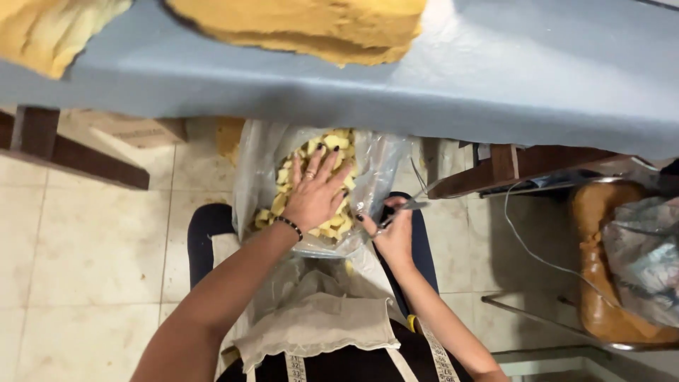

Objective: Cutting a large block of yellow foam into small pieces using a knife and collecting them in a plastic bag.

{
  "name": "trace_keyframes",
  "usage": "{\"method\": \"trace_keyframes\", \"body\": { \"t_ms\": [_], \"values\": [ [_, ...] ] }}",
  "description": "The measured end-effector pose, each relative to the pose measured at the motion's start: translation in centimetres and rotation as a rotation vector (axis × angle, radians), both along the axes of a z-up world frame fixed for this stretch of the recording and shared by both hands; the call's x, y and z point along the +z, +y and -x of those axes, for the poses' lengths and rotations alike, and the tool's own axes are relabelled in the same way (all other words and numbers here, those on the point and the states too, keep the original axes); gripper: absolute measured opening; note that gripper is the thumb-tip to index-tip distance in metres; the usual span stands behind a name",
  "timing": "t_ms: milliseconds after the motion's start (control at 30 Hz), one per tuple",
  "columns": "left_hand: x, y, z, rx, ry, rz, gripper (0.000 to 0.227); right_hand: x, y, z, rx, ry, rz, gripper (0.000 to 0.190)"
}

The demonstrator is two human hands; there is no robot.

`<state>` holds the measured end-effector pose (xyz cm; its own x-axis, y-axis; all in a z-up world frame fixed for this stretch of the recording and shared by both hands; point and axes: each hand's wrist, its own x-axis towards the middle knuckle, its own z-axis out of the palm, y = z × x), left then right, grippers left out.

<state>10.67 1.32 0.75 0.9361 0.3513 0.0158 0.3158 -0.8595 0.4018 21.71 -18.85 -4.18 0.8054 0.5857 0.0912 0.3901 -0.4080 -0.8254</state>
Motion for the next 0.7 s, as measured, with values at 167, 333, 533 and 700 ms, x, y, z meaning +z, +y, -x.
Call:
{"method": "trace_keyframes", "body": {
  "t_ms": [167, 333, 533, 700],
  "values": [
    [-2.6, 3.3, -4.1, 0.05, 0.21, -0.048, 0.057, -2.3, 1.3, -0.8, -0.022, 0.031, 0.076, 0.057],
    [-13.9, 8.7, -7.6, 0.123, 0.161, -0.058, 0.046, -2.5, 2.2, -0.7, -0.049, 0.111, 0.12, 0.043],
    [-12.0, 11.6, -11.0, 0.186, 0.348, -0.046, 0.045, -1.9, 2.4, -0.1, -0.003, 0.031, 0.029, 0.028],
    [-5.8, 9.8, -10.5, 0.159, 0.302, 0.031, 0.045, -3.5, 2.3, -0.6, -0.009, 0.046, 0.085, 0.034]
  ]
}}
